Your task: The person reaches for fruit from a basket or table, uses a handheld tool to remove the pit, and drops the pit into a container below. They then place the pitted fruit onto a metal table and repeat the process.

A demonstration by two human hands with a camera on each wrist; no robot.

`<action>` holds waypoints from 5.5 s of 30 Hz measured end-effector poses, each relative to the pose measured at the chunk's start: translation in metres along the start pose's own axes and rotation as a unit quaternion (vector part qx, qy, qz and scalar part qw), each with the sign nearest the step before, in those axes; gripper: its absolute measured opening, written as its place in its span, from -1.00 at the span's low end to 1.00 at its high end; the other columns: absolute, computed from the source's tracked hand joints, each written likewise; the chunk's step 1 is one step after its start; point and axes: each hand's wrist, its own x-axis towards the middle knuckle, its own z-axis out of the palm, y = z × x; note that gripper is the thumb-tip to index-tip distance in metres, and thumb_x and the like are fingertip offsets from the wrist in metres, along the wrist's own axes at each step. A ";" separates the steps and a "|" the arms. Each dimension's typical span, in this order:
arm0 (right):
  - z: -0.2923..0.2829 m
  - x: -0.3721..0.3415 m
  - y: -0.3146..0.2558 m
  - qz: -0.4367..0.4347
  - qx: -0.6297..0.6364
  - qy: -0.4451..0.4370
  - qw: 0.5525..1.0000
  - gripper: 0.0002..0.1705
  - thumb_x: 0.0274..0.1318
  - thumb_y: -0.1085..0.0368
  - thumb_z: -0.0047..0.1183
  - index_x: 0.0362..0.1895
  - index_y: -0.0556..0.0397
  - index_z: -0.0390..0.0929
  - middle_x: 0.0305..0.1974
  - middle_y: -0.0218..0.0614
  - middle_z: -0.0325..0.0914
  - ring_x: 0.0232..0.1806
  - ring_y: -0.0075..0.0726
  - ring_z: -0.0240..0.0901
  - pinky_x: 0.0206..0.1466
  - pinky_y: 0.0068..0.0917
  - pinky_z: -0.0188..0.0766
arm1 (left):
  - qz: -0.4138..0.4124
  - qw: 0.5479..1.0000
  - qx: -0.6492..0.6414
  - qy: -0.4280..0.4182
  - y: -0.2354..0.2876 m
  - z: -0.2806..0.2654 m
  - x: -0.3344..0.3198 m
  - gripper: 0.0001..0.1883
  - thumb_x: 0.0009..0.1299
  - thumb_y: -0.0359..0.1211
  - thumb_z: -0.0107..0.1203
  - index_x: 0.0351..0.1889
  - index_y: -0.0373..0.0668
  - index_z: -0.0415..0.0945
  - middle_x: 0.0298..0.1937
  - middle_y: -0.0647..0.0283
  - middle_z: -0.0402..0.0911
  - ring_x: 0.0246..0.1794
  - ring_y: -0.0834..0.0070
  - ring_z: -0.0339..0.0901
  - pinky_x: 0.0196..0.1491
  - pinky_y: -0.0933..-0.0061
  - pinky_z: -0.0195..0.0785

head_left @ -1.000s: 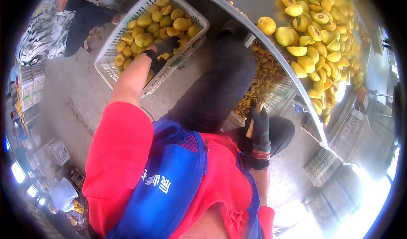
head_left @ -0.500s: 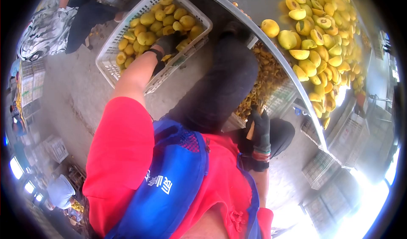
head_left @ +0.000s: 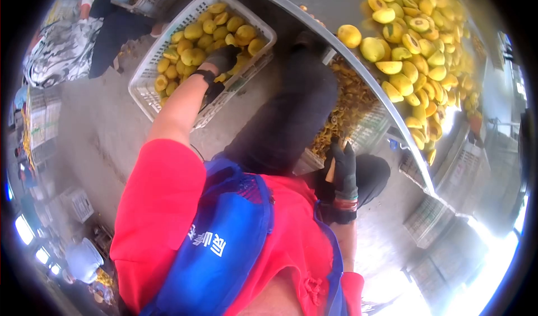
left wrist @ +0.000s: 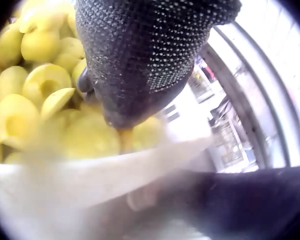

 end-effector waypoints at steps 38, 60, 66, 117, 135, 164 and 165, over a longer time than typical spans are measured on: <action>-0.002 -0.088 -0.073 -0.446 -0.297 0.100 0.838 -0.82 0.10 0.34 0.07 -0.28 0.14 0.37 -0.52 -0.19 0.43 -0.54 -0.18 0.38 -0.47 -0.31 0.28 | 0.268 0.773 -0.573 -0.051 0.355 -0.149 -0.107 -0.47 0.50 0.00 -0.23 0.19 -0.23 0.35 0.03 0.24 0.49 0.04 0.50 0.45 0.08 0.51 0.32; 0.003 -0.128 -0.078 -0.299 -0.141 0.093 0.939 -0.80 0.14 0.30 0.02 -0.27 0.21 0.41 -0.48 0.06 0.49 -0.46 0.11 0.47 -0.39 -0.23 0.38 | 0.329 0.843 -0.348 0.245 0.406 -0.116 -0.157 -0.62 0.43 -0.08 -0.04 -0.03 -0.19 0.42 -0.18 0.07 0.61 -0.17 0.12 0.58 -0.14 0.28 0.44; -0.002 -0.107 -0.061 -0.366 -0.235 0.147 0.888 -0.85 0.16 0.32 0.00 -0.28 0.15 0.41 -0.53 -0.16 0.48 -0.53 -0.27 0.46 -0.45 -0.34 0.38 | 0.316 0.846 -0.326 0.278 0.407 -0.107 -0.157 -0.62 0.43 -0.07 -0.05 -0.04 -0.19 0.41 -0.19 0.06 0.60 -0.18 0.09 0.58 -0.14 0.27 0.44; -0.016 -0.059 -0.008 -0.460 -0.094 -0.022 0.883 -0.83 0.30 0.25 -0.10 -0.21 0.09 0.43 -0.47 -0.44 0.43 -0.51 -0.61 0.33 -0.48 -0.61 0.28 | 0.330 0.835 -0.417 0.143 0.402 -0.089 -0.153 -0.59 0.46 -0.28 -0.12 0.21 -0.26 0.24 0.11 0.03 0.41 0.08 0.26 0.42 0.11 0.34 0.30; -0.020 -0.110 -0.041 -0.273 0.018 -0.216 0.937 -0.81 0.21 0.25 -0.08 -0.30 0.14 0.39 -0.63 -0.45 0.30 -0.72 -0.61 0.19 -0.67 -0.68 0.11 | 0.505 0.737 -0.378 0.242 0.383 -0.083 -0.135 -0.71 0.44 -0.43 -0.08 0.09 -0.29 0.34 0.08 0.07 0.42 0.02 0.39 0.42 0.10 0.47 0.31; -0.033 -0.076 -0.028 -0.138 -0.008 0.010 0.990 -0.94 0.12 0.38 0.02 -0.34 0.02 0.40 -0.62 -0.55 0.30 -0.68 -0.66 0.20 -0.67 -0.65 0.11 | 0.194 0.961 -0.164 0.105 0.387 -0.033 0.125 -0.55 0.21 -0.17 0.12 0.04 -0.10 0.41 0.02 0.07 0.54 0.04 0.14 0.49 0.07 0.19 0.35; -0.033 -0.074 -0.027 -0.154 -0.008 0.017 0.988 -0.94 0.11 0.38 0.02 -0.34 0.02 0.40 -0.62 -0.55 0.30 -0.68 -0.66 0.21 -0.66 -0.65 0.11 | 0.221 0.951 -0.176 0.123 0.386 -0.042 0.112 -0.56 0.21 -0.20 0.12 0.05 -0.10 0.40 0.03 0.08 0.53 0.05 0.13 0.48 0.07 0.20 0.35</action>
